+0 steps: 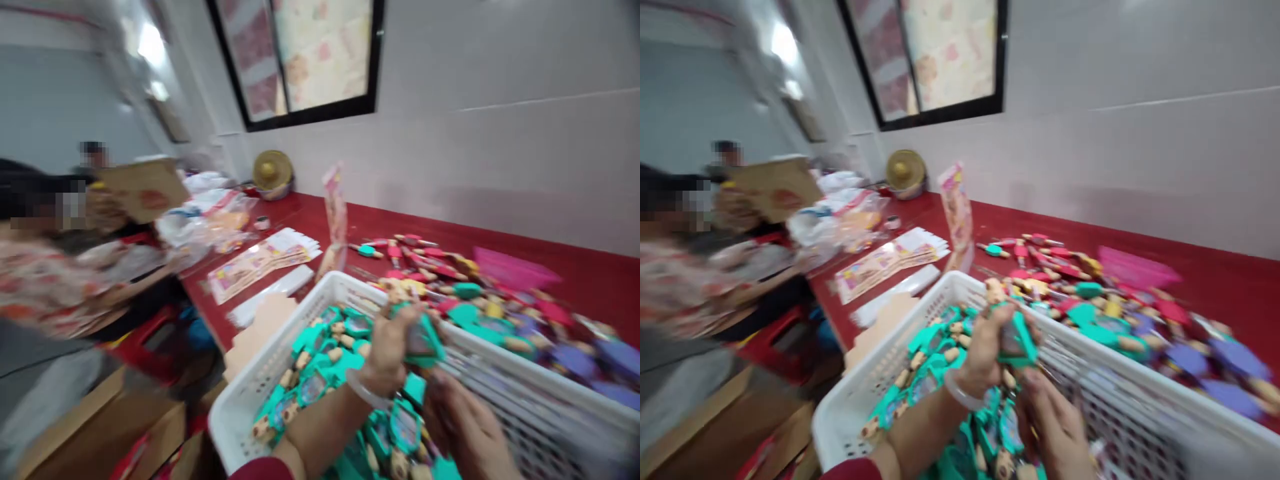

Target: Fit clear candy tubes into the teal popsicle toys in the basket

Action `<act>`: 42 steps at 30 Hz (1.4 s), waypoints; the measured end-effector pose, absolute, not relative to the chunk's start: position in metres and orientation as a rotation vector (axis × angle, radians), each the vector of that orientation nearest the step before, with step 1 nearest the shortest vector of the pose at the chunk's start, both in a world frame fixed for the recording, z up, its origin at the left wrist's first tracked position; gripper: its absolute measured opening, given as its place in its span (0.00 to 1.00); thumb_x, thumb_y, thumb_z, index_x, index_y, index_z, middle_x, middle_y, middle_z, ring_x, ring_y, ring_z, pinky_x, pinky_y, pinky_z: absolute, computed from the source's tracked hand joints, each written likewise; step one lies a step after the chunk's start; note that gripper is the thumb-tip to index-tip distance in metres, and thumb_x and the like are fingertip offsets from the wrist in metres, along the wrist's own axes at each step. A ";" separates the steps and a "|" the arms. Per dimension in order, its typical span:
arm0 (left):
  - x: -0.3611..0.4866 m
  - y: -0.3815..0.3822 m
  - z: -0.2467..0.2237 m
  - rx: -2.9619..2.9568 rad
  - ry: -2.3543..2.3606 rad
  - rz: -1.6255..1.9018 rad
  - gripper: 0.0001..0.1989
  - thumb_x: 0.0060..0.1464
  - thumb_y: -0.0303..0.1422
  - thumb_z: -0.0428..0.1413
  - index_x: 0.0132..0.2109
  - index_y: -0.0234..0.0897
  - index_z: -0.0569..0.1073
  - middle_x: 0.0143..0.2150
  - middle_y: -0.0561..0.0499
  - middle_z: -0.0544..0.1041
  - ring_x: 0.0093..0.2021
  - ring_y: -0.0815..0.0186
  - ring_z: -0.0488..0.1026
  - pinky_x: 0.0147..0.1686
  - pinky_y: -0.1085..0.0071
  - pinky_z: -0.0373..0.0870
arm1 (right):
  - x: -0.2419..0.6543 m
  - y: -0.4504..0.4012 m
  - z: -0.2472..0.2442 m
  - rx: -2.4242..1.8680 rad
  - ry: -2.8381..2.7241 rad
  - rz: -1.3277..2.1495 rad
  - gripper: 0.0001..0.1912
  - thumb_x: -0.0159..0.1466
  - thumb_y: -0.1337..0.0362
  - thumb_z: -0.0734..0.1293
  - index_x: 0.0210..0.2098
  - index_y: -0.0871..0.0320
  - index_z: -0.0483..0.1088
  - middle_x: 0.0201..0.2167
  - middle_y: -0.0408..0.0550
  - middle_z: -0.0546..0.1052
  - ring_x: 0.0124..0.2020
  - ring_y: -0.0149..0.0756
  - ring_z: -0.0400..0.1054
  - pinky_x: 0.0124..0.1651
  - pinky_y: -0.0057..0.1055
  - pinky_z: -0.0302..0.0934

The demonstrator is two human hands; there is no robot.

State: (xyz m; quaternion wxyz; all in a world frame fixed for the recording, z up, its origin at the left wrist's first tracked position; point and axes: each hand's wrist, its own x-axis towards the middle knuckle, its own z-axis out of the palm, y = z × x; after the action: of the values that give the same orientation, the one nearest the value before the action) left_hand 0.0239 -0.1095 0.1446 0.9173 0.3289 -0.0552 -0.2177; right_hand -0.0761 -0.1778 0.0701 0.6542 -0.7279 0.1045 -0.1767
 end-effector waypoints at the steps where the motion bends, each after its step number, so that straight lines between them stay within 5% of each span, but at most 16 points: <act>1: 0.026 -0.109 0.145 0.699 -0.098 -0.439 0.20 0.41 0.43 0.67 0.32 0.30 0.73 0.25 0.49 0.75 0.23 0.67 0.72 0.26 0.73 0.70 | -0.076 -0.177 0.072 -1.745 0.241 -0.543 0.22 0.65 0.41 0.62 0.40 0.54 0.73 0.21 0.45 0.71 0.19 0.37 0.65 0.20 0.31 0.62; 5: 0.031 -0.110 0.144 0.657 -0.100 -0.481 0.15 0.48 0.40 0.65 0.33 0.33 0.72 0.28 0.52 0.75 0.27 0.68 0.74 0.29 0.74 0.71 | -0.074 -0.174 0.078 -2.072 0.210 -1.077 0.18 0.66 0.51 0.66 0.49 0.56 0.73 0.42 0.52 0.79 0.38 0.43 0.74 0.39 0.32 0.68; 9: 0.029 -0.106 0.145 0.644 -0.203 -0.507 0.12 0.50 0.38 0.64 0.33 0.34 0.71 0.28 0.54 0.74 0.28 0.69 0.74 0.32 0.74 0.73 | -0.076 -0.161 0.080 -1.758 0.252 -0.750 0.19 0.68 0.49 0.64 0.49 0.57 0.72 0.31 0.48 0.75 0.28 0.36 0.69 0.26 0.26 0.61; 14: 0.042 -0.105 0.137 0.804 -0.303 -0.447 0.15 0.52 0.40 0.63 0.41 0.36 0.73 0.34 0.50 0.77 0.38 0.62 0.77 0.45 0.66 0.73 | -0.063 -0.165 0.079 -1.223 0.204 -0.317 0.26 0.63 0.43 0.67 0.47 0.58 0.67 0.16 0.32 0.54 0.15 0.23 0.42 0.16 0.21 0.39; 17: 0.059 -0.107 0.127 0.995 -0.339 -0.388 0.20 0.54 0.40 0.62 0.52 0.39 0.72 0.52 0.46 0.75 0.56 0.59 0.71 0.56 0.65 0.65 | -0.046 -0.194 0.082 -1.197 0.294 -0.446 0.27 0.60 0.44 0.71 0.46 0.59 0.66 0.14 0.30 0.55 0.13 0.23 0.43 0.15 0.20 0.38; 20: 0.074 -0.106 0.121 1.104 -0.352 -0.283 0.23 0.54 0.38 0.63 0.57 0.45 0.70 0.63 0.48 0.67 0.64 0.61 0.62 0.60 0.67 0.60 | -0.036 -0.232 0.084 -1.160 0.327 -0.616 0.30 0.56 0.46 0.74 0.49 0.58 0.66 0.23 0.38 0.69 0.17 0.25 0.57 0.18 0.22 0.51; 23: 0.082 -0.105 0.118 1.201 -0.478 -0.277 0.19 0.53 0.36 0.62 0.52 0.41 0.74 0.57 0.46 0.73 0.57 0.60 0.69 0.56 0.67 0.64 | -0.040 -0.258 0.081 -1.199 0.313 -0.636 0.34 0.55 0.47 0.74 0.55 0.56 0.64 0.40 0.49 0.75 0.28 0.34 0.70 0.27 0.28 0.63; 28: 0.068 -0.119 0.085 1.520 -0.886 -0.451 0.04 0.50 0.29 0.61 0.35 0.35 0.79 0.33 0.48 0.77 0.35 0.62 0.73 0.38 0.73 0.67 | -0.052 -0.280 0.057 -1.662 0.505 -0.492 0.25 0.63 0.46 0.64 0.47 0.61 0.69 0.34 0.52 0.77 0.28 0.39 0.71 0.29 0.32 0.63; 32: 0.034 -0.139 0.035 1.512 -0.929 -0.437 0.15 0.33 0.16 0.65 0.26 0.37 0.72 0.25 0.55 0.68 0.31 0.64 0.69 0.38 0.74 0.66 | -0.047 -0.289 0.022 -2.164 0.909 -0.324 0.14 0.64 0.58 0.62 0.39 0.62 0.73 0.36 0.61 0.78 0.42 0.54 0.73 0.45 0.44 0.64; 35: 0.020 -0.145 0.015 1.456 -0.898 -0.415 0.19 0.31 0.12 0.64 0.22 0.37 0.66 0.23 0.59 0.60 0.31 0.66 0.68 0.40 0.76 0.66 | -0.043 -0.287 -0.006 -2.201 1.046 -0.277 0.08 0.59 0.62 0.66 0.31 0.61 0.73 0.34 0.67 0.77 0.47 0.64 0.70 0.49 0.53 0.60; 39: 0.038 -0.142 0.029 1.366 -0.887 -0.451 0.14 0.34 0.15 0.62 0.23 0.35 0.69 0.23 0.58 0.64 0.28 0.69 0.65 0.34 0.79 0.64 | -0.043 -0.285 -0.022 -2.143 1.006 -0.242 0.07 0.58 0.61 0.68 0.27 0.57 0.69 0.28 0.58 0.76 0.40 0.55 0.72 0.43 0.45 0.64; 42: 0.062 -0.137 0.057 1.277 -0.793 -0.408 0.04 0.45 0.23 0.58 0.28 0.35 0.71 0.27 0.55 0.70 0.30 0.68 0.67 0.32 0.79 0.63 | -0.049 -0.284 -0.003 -2.038 0.827 -0.225 0.13 0.59 0.54 0.66 0.34 0.58 0.67 0.24 0.48 0.73 0.29 0.44 0.71 0.32 0.35 0.64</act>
State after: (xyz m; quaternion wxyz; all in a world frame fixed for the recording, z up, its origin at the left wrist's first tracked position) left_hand 0.0618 -0.1373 0.0574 0.7117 0.5761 -0.3576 -0.1840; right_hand -0.0486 -0.2843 -0.0032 0.4489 -0.8237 0.3342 -0.0909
